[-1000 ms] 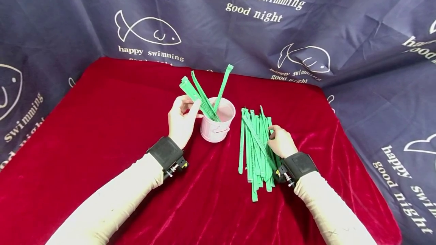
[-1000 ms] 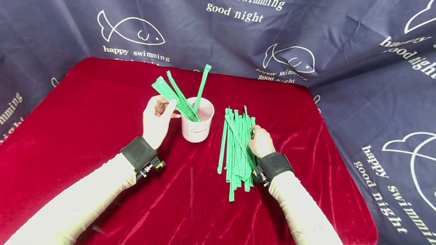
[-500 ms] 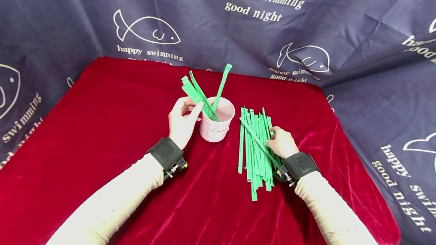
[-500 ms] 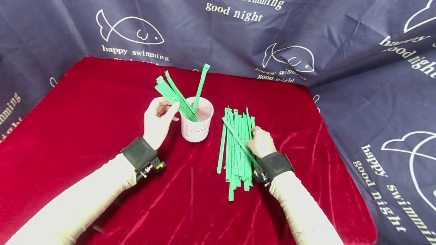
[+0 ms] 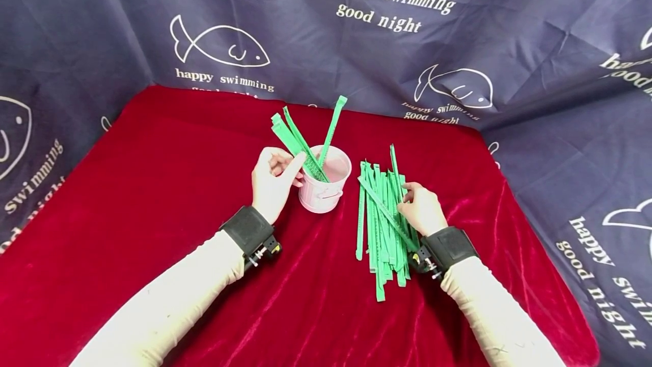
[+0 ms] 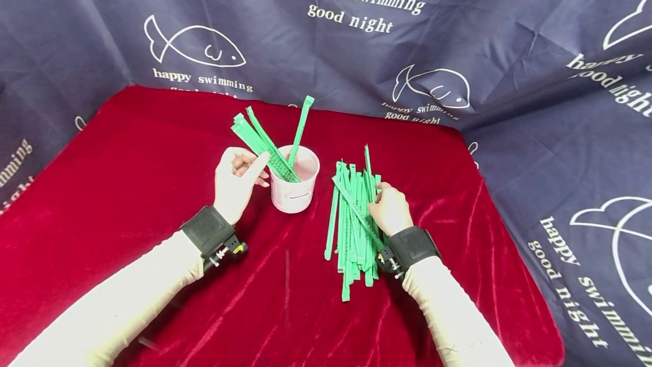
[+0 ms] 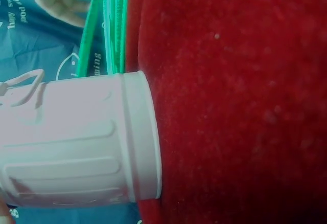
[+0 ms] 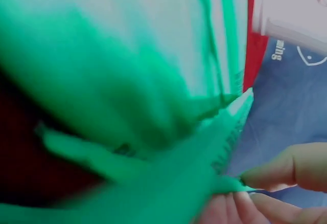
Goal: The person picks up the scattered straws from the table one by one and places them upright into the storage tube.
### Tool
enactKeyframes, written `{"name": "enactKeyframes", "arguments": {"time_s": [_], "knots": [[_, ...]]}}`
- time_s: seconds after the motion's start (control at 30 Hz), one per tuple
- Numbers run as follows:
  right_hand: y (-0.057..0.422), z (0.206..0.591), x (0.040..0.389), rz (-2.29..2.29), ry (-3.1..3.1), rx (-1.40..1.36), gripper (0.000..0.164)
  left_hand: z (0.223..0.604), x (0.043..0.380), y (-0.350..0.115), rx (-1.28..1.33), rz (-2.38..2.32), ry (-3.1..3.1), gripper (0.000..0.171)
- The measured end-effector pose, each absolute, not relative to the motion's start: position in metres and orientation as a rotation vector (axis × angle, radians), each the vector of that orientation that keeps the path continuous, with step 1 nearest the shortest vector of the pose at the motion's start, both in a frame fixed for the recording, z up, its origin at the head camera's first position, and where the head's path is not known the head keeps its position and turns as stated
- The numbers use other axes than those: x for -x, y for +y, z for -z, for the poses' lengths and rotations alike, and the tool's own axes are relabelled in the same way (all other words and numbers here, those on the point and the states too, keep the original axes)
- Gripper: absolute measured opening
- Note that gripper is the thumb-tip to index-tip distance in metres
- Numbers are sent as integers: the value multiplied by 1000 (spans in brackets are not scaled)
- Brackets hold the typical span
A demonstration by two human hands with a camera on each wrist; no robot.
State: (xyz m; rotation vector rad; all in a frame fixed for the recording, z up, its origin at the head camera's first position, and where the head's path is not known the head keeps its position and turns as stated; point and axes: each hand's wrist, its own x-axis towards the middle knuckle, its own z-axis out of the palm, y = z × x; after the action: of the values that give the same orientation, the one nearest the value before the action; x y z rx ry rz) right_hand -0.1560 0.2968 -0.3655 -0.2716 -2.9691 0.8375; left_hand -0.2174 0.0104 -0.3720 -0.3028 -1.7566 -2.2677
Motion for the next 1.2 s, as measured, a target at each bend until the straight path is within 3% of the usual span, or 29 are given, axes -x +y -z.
{"name": "enactKeyframes", "arguments": {"time_s": [0.17,0.7,0.97,1.2], "knots": [[287,360,156,-876,-2918,251,49,370,215,11,294,2263,-1798,10],[238,337,140,-1286,-2666,-105,38,361,199,19,428,2218,-1863,18],[213,332,126,-1428,-2614,-252,29,354,183,22,634,2044,-2056,28],[205,331,120,-1460,-2598,-286,26,344,176,29,734,2042,-2028,24]]}}
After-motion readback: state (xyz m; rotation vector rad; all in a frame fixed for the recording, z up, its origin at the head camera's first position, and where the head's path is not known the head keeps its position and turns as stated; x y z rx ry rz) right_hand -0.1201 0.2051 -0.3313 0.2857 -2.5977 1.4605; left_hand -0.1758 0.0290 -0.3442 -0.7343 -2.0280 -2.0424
